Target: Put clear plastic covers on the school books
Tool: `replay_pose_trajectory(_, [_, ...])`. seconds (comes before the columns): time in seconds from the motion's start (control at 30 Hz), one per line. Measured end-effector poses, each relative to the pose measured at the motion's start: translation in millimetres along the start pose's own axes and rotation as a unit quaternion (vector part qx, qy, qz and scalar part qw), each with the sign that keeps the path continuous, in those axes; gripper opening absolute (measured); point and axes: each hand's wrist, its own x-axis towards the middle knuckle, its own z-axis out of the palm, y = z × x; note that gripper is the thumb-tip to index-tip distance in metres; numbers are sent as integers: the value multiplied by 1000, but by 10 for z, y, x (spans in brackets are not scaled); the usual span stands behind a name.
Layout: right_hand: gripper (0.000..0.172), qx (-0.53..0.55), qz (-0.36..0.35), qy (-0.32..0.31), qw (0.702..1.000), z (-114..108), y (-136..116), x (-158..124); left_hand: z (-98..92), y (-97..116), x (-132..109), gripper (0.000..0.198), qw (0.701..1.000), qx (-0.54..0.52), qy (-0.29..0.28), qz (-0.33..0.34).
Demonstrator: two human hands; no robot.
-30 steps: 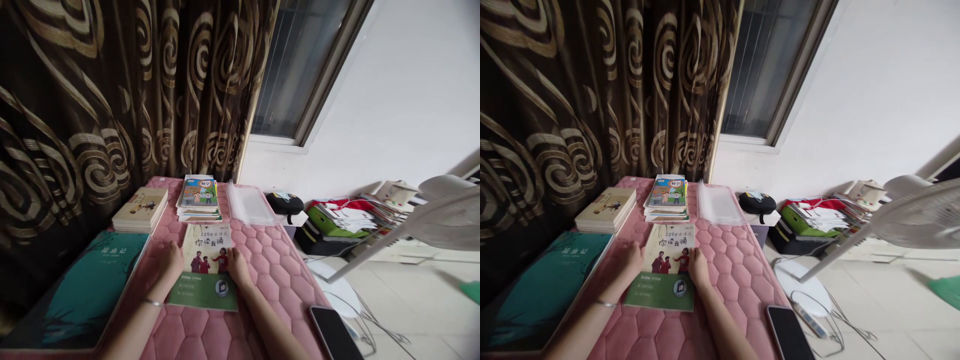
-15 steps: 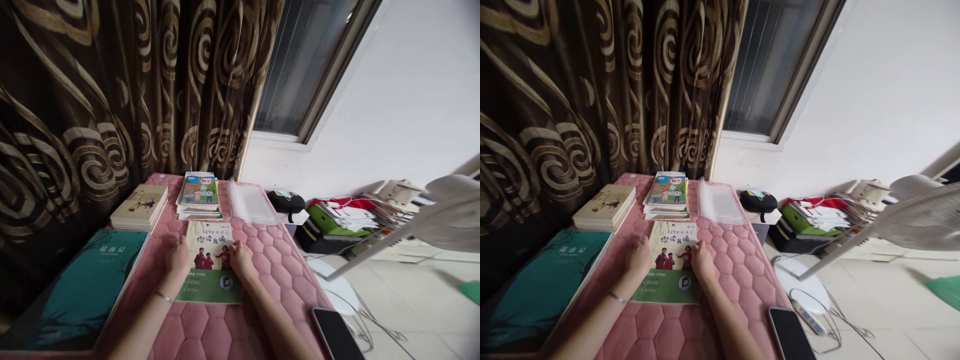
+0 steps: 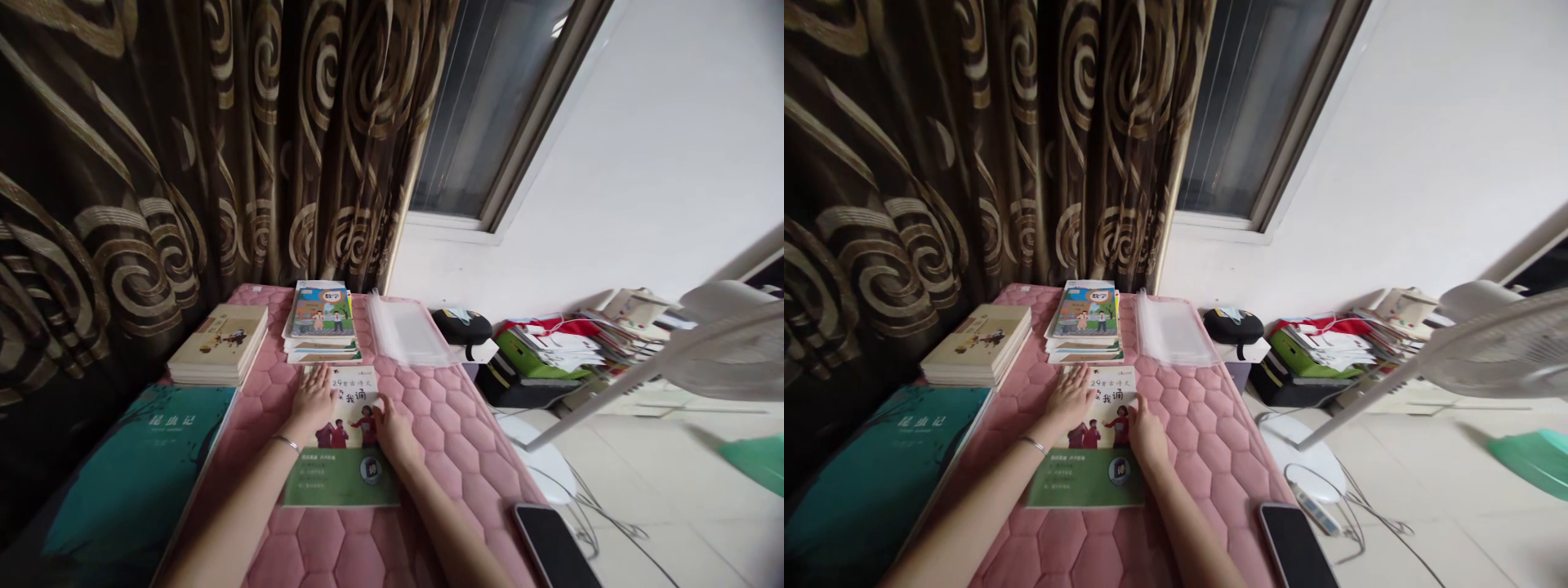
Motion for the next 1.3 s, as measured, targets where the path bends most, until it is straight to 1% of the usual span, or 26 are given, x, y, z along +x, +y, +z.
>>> replay_pose_trajectory(0.1, [44,-43,7,0,999,-56,-47,-42,5,-168,-29,56,1000,11,3,-2])
replay_pose_trajectory(0.17, [42,-88,12,7,996,-106,-124,-66,10,-195,-42,55,1000,17,3,-9])
replay_pose_trajectory(0.23, [39,-139,-5,30,990,-126,-251,-58,23,-185,-46,55,1000,19,11,-12])
replay_pose_trajectory(0.27, [39,-157,-34,43,986,-114,-330,-34,31,-177,-46,55,1000,19,17,-10])
replay_pose_trajectory(0.3, [40,-166,-80,50,982,-85,-414,5,39,-171,-46,55,1000,19,21,-8])
replay_pose_trajectory(0.33, [41,-170,-140,43,974,-39,-494,57,45,-168,-47,54,1000,21,21,-7])
replay_pose_trajectory(0.4, [47,-159,-257,-6,953,82,-613,187,49,-172,-53,54,1000,24,9,-3])
replay_pose_trajectory(0.43, [50,-157,-290,-40,943,142,-639,258,47,-176,-59,55,1000,24,1,-2])
replay_pose_trajectory(0.47, [53,-160,-300,-65,938,191,-636,327,41,-179,-64,55,1000,24,-5,-3])
replay_pose_trajectory(0.53, [55,-177,-275,-78,942,239,-552,448,17,-179,-71,55,1000,20,-10,-4])
replay_pose_trajectory(0.63, [55,-189,-219,-42,956,200,-335,559,-41,-151,-48,56,1000,15,-2,-13])
replay_pose_trajectory(0.7, [54,-186,-204,-26,961,160,-224,584,-85,-99,-23,56,1000,15,-2,-17])
replay_pose_trajectory(0.77, [53,-182,-201,-20,962,148,-174,584,-118,-11,-36,56,1000,17,-8,-20])
replay_pose_trajectory(0.83, [53,-179,-200,-24,963,160,-165,575,-131,104,-142,57,1000,14,-19,-7])
replay_pose_trajectory(0.87, [53,-178,-199,-27,963,166,-166,571,-130,160,-241,57,1000,10,-23,7])
replay_pose_trajectory(0.9, [53,-177,-198,-31,964,169,-166,571,-125,206,-370,58,999,6,-23,25])
replay_pose_trajectory(0.97, [54,-176,-195,-38,964,153,-163,582,-113,252,-692,57,999,7,-4,50])
replay_pose_trajectory(1.07, [54,-182,-195,-48,963,95,-199,600,-119,194,-1183,58,997,24,31,62])
replay_pose_trajectory(1.13, [56,-199,-182,-50,962,76,-294,544,-142,126,-1403,58,997,35,44,58])
replay_pose_trajectory(1.17, [56,-209,-170,-46,962,86,-364,474,-154,100,-1468,58,997,37,45,55])
replay_pose_trajectory(1.23, [58,-219,-162,-29,962,156,-521,233,-172,82,-1519,57,997,38,43,49])
replay_pose_trajectory(1.27, [59,-216,-179,-29,959,212,-588,71,-177,86,-1517,56,997,37,41,47])
replay_pose_trajectory(1.3, [59,-198,-219,-35,955,274,-635,-106,-179,96,-1506,55,997,35,41,46])
